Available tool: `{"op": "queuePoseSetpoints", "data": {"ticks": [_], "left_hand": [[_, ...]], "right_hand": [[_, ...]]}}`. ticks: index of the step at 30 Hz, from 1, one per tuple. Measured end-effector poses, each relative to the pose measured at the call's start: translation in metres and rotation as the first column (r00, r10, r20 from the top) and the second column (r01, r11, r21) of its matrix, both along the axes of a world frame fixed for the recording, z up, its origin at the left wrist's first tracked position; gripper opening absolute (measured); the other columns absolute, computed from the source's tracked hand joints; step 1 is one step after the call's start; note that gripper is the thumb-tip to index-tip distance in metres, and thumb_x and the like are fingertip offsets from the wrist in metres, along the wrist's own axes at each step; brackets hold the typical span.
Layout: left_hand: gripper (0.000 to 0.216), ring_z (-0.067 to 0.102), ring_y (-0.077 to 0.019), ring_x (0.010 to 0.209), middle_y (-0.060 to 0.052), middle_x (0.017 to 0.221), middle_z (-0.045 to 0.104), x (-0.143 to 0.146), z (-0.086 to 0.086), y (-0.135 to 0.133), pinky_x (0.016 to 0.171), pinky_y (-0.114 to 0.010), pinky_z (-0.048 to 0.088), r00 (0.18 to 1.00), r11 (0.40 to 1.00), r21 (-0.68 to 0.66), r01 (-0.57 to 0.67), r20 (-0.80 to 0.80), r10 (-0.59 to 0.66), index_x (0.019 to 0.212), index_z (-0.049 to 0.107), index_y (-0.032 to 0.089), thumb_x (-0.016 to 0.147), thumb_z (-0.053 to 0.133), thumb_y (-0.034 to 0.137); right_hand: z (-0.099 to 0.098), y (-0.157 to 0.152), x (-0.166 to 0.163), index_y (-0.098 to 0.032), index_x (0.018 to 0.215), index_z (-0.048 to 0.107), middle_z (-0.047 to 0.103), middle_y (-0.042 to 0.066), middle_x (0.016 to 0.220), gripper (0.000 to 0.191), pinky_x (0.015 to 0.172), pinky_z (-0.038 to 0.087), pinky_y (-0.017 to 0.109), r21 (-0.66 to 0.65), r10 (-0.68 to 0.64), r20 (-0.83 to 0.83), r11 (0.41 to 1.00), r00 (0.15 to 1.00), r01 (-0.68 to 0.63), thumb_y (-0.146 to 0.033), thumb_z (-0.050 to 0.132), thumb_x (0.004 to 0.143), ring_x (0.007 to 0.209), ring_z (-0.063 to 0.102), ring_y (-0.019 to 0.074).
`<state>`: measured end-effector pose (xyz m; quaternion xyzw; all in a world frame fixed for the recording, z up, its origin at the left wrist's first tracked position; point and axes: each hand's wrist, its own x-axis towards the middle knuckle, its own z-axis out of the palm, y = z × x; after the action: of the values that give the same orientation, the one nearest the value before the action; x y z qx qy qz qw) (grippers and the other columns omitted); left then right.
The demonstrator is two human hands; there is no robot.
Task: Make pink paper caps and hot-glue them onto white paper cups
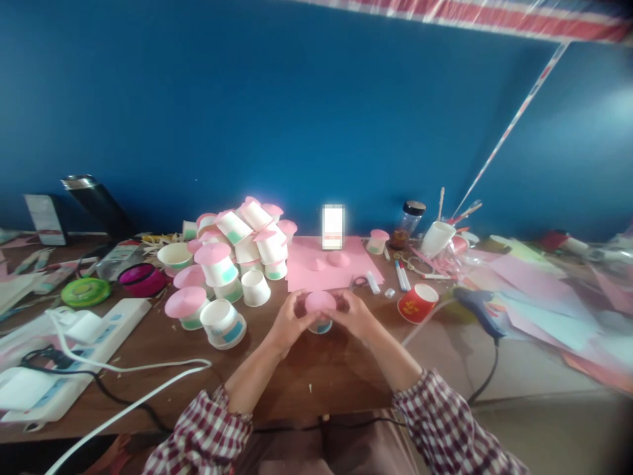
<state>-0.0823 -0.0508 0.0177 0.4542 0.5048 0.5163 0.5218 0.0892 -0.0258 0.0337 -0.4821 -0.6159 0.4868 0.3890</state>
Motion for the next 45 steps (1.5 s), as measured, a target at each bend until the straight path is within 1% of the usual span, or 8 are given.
{"op": "queuePoseSetpoints", "data": {"ticks": [9,17,23,28,33,37,41,45], "left_hand": [[0.062,0.051,-0.0258,0.114,-0.012,0.123,0.053,0.001,0.001,0.0,0.095,-0.04,0.043,0.999,1.0,0.002,0.011,-0.045,-0.011,0.12,0.049,0.018,0.065,0.075,0.032],[0.076,0.05,-0.0275,0.117,-0.012,0.125,0.053,-0.005,0.001,-0.004,0.096,-0.041,0.042,0.996,0.995,0.057,0.083,-0.019,-0.082,0.123,0.045,0.02,0.056,0.081,0.031],[0.073,0.052,-0.0274,0.112,-0.008,0.12,0.055,-0.003,0.0,-0.006,0.094,-0.038,0.042,0.959,0.968,0.236,0.084,-0.282,-0.014,0.119,0.049,0.022,0.052,0.081,0.025],[0.054,0.058,-0.0255,0.097,-0.008,0.106,0.061,0.0,-0.003,-0.002,0.084,-0.037,0.046,0.909,0.968,0.245,0.051,-0.413,0.056,0.112,0.054,0.019,0.064,0.073,0.033],[0.059,0.058,-0.0269,0.1,-0.012,0.109,0.062,-0.008,-0.003,-0.005,0.087,-0.037,0.046,0.927,0.97,0.231,-0.073,-0.343,0.151,0.113,0.055,0.015,0.062,0.075,0.036],[0.058,0.06,-0.0253,0.099,-0.011,0.112,0.061,-0.018,0.007,-0.023,0.087,-0.035,0.048,0.944,0.963,0.232,-0.134,-0.267,0.196,0.117,0.052,0.016,0.065,0.073,0.035],[0.056,0.061,-0.0259,0.098,-0.01,0.107,0.062,-0.028,0.014,-0.056,0.084,-0.037,0.051,0.853,0.931,0.307,-0.196,-0.415,0.316,0.116,0.051,0.016,0.067,0.071,0.036],[0.052,0.062,-0.0247,0.094,-0.01,0.105,0.063,-0.039,0.011,-0.091,0.083,-0.037,0.052,0.737,0.91,0.376,-0.175,-0.563,0.374,0.114,0.05,0.017,0.07,0.069,0.035]], "right_hand": [[0.004,0.0,0.002,-0.014,0.1,0.062,0.069,0.007,0.092,0.042,0.074,0.051,0.033,-0.058,0.009,-0.059,0.998,0.998,-0.013,-0.039,0.072,0.069,0.083,0.063,0.0197],[0.009,-0.004,0.014,-0.017,0.089,0.062,0.067,0.004,0.082,0.026,0.067,0.051,0.03,-0.061,-0.068,-0.032,0.996,0.997,0.066,-0.04,0.061,0.077,0.076,0.062,0.0178],[0.01,-0.011,0.022,-0.018,0.094,0.06,0.066,0.004,0.086,0.024,0.058,0.048,0.028,-0.07,-0.07,-0.001,0.995,0.998,0.069,-0.035,0.056,0.079,0.071,0.062,0.0172],[0.01,-0.013,0.029,-0.018,0.099,0.059,0.064,0.005,0.089,0.027,0.051,0.045,0.025,-0.102,-0.055,0.027,0.993,0.998,0.058,-0.038,0.053,0.08,0.064,0.06,0.0145],[0.009,-0.024,0.036,-0.019,0.094,0.064,0.066,0.003,0.079,0.023,0.054,0.046,0.027,-0.07,0.12,0.143,0.991,0.982,-0.111,-0.035,0.057,0.079,0.057,0.059,0.0146],[0.016,-0.033,0.051,-0.02,0.081,0.066,0.066,0.001,0.065,0.013,0.053,0.042,0.026,-0.125,0.404,0.35,0.914,0.845,-0.386,-0.027,0.054,0.081,0.056,0.06,0.0161],[0.029,-0.02,0.053,-0.021,0.084,0.065,0.07,0.003,0.08,0.014,0.065,0.042,0.027,0.124,0.179,0.629,0.937,0.756,-0.326,-0.021,0.052,0.082,0.074,0.064,0.0186],[0.039,0.008,0.021,-0.018,0.096,0.061,0.069,0.005,0.081,0.016,0.068,0.044,0.029,0.231,0.072,0.656,0.928,0.751,-0.291,-0.024,0.054,0.083,0.076,0.064,0.0194]]}}
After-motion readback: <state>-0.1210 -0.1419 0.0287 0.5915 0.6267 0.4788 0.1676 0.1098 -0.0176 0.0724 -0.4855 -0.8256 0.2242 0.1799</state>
